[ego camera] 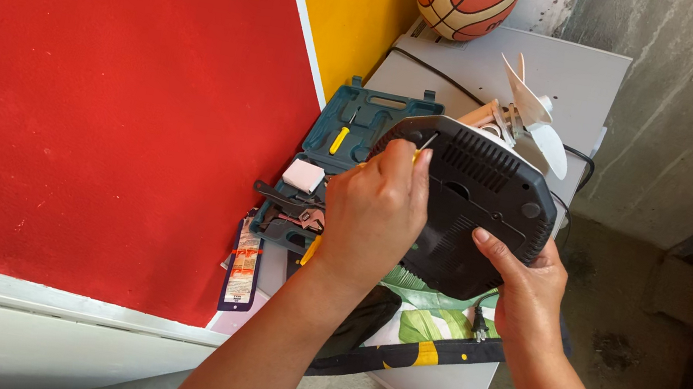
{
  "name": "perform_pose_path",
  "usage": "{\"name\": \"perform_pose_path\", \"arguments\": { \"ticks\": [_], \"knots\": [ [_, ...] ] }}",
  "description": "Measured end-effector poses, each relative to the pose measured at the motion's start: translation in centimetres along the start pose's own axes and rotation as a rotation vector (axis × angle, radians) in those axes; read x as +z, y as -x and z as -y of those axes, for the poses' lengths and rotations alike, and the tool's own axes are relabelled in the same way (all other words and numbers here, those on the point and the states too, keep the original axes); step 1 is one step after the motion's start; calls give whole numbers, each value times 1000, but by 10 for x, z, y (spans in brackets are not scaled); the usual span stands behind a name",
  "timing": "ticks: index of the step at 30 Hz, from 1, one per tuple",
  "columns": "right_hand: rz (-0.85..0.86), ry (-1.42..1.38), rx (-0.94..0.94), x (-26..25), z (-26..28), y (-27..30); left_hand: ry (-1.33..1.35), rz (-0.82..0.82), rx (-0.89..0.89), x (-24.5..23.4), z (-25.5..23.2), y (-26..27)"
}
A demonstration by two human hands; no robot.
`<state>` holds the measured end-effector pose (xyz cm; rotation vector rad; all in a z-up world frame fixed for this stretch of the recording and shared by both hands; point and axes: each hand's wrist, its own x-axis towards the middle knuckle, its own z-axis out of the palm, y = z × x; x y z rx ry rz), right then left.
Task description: The person uses a screwdriver to unscrew the base of a small white electric fan. They hold the fan with one hand and turn the screwdriver with the other, working on the black plastic base while the fan rests on a patterned mat.
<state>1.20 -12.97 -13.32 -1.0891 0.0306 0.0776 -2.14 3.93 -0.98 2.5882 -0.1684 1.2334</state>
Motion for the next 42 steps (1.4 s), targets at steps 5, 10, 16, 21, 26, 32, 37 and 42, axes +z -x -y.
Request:
{"name": "perform_pose_path", "arguments": {
  "ticks": [5,10,16,21,26,32,37,42],
  "knots": [
    [-26,-29,8,-4,2,-5,223,-73,-55,10,-9,-5],
    [-60,-123,46,-16,14,-14,579,-128,-117,1,-14,-8],
    [-68,-148,50,-28,15,-20,688,-141,-62,-10,-15,-16],
    [-99,-117,56,-22,7,-15,543,-90,13,-6,-15,-22],
    [-125,-101,68,-17,5,-16,521,-98,57,0,-13,-20],
    [-115,-111,69,-16,9,-13,513,-85,70,4,-13,-22],
    [-131,-101,83,-17,9,-14,509,-81,76,6,-17,-23],
    [-105,-123,72,-18,9,-13,493,-76,85,11,-18,-23]
  ]
}}
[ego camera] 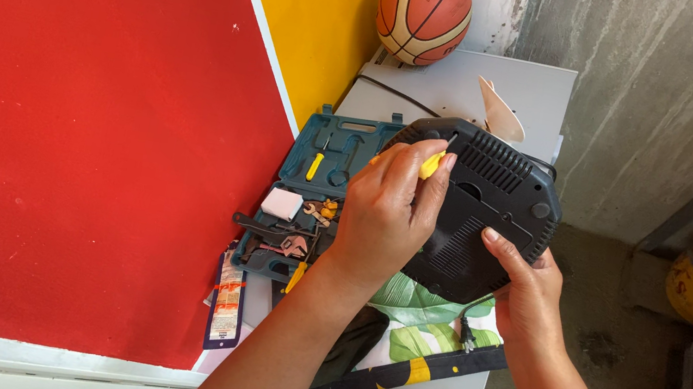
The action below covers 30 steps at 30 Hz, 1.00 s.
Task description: The person uses a screwdriver to unscrew the base of a small white electric fan. They hold the fan with one hand and turn the screwdriver with the other, working on the black plastic base while the fan rests on a patterned mat.
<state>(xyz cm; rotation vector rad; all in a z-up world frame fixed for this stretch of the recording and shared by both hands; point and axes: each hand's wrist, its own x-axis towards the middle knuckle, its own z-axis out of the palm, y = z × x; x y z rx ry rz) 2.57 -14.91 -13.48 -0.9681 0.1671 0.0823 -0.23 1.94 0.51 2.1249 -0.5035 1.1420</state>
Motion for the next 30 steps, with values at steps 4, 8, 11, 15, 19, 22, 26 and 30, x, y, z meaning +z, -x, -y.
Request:
{"name": "perform_pose_path", "arguments": {
  "ticks": [4,8,11,15,19,22,26,30],
  "knots": [
    [15,-18,1,-1,-1,-1,-11,-13,30,8,5,0],
    [14,-10,-2,-3,-3,-2,-32,-2,34,12,9,2],
    [13,-14,-3,-4,-3,-2,8,11,20,12,9,3],
    [11,1,1,-2,-1,1,14,88,4,6,11,0],
    [34,37,-9,0,1,3,-132,150,14,-3,10,-7],
    [47,31,-15,2,0,4,-405,233,105,-10,7,-11],
    [75,45,-38,5,-3,5,-698,327,215,-15,5,-13],
    [101,69,-50,9,-4,6,-896,346,317,-15,6,-14]
  ]
}}
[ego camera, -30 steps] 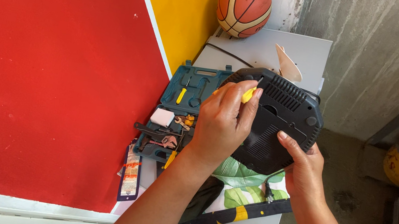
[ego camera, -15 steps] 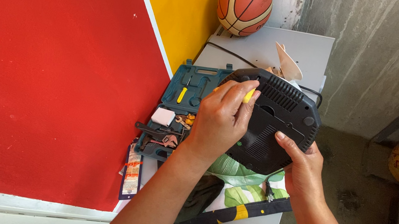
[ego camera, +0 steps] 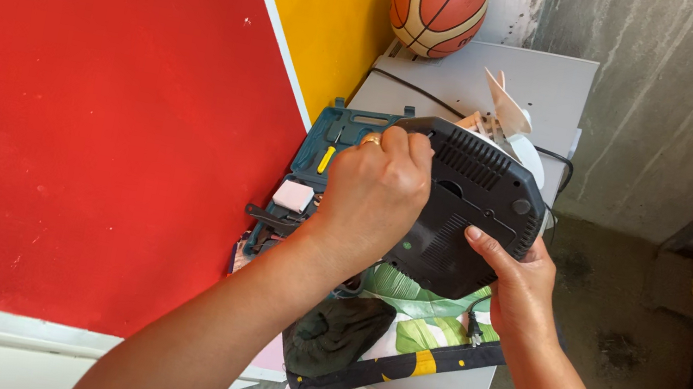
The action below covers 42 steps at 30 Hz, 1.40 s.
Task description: The person uses a screwdriver to unscrew the base of a small white electric fan. They hold the fan with one hand and turn the screwdriver with the other, working on the black plastic base while the fan rests on a patterned mat.
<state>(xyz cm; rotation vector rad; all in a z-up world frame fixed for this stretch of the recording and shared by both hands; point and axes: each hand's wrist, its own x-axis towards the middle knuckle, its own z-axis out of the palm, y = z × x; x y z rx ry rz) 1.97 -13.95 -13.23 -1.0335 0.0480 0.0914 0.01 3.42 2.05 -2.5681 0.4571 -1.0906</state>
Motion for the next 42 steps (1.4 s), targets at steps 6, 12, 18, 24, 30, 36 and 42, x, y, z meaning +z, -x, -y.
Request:
{"name": "perform_pose_path", "arguments": {
  "ticks": [6,12,18,24,30,36,42],
  "knots": [
    [54,39,20,-4,-2,-5,-181,55,49,-10,6,-2],
    [84,102,26,-13,-10,-10,-42,93,184,-9,18,1],
    [78,123,35,-14,-8,-12,65,107,143,-1,17,2],
    [84,161,22,-10,-9,-10,281,233,-73,10,17,4],
    [103,169,-1,2,-8,-2,890,349,-729,19,23,-2],
    [91,199,5,8,-6,2,417,423,-461,1,16,5],
    [119,199,-28,5,-2,1,9,152,233,-14,38,11]
  ]
}}
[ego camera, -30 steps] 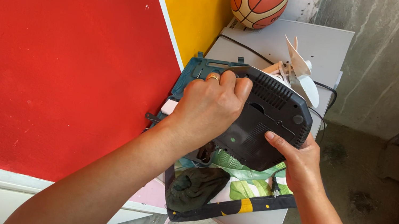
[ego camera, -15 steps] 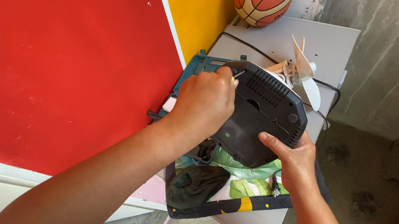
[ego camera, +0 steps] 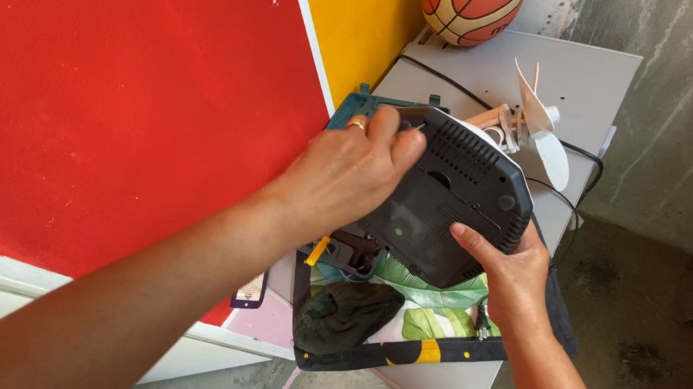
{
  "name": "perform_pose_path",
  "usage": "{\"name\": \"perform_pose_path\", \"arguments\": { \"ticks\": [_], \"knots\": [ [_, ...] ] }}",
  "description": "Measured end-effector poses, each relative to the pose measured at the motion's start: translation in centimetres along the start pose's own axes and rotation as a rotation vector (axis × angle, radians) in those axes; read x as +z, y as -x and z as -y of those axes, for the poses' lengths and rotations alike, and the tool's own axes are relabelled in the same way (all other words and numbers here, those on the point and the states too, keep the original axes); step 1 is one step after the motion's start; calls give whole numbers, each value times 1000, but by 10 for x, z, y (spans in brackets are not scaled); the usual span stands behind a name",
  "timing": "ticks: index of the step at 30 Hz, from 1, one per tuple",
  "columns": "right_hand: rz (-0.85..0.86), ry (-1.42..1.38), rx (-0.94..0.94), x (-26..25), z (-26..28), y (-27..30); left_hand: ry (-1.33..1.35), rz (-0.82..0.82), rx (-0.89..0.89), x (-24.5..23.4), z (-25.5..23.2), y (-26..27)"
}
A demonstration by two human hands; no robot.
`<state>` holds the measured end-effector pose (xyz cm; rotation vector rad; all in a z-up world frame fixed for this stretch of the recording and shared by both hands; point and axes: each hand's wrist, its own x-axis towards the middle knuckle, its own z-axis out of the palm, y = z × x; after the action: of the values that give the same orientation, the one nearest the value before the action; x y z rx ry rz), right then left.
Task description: The person uses a screwdriver to unscrew the base of a small white electric fan. They hold the fan with one hand and turn the screwdriver with the other, working on the black plastic base while the fan rests on a patterned mat.
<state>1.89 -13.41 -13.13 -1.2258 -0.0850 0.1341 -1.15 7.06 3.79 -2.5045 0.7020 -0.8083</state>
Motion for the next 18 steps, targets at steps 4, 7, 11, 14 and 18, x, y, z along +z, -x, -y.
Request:
{"name": "perform_pose_path", "arguments": {
  "ticks": [4,7,11,14,18],
  "knots": [
    [-15,47,50,4,-3,1,-185,119,132,3,5,0],
    [2,28,56,5,-5,2,-213,184,141,9,12,9],
    [34,44,37,4,-6,-2,-45,167,37,24,8,19],
    [38,64,50,3,-7,-4,266,211,-285,36,-8,24],
    [28,59,49,2,-8,-6,950,-74,-708,65,-10,16]
  ]
}}
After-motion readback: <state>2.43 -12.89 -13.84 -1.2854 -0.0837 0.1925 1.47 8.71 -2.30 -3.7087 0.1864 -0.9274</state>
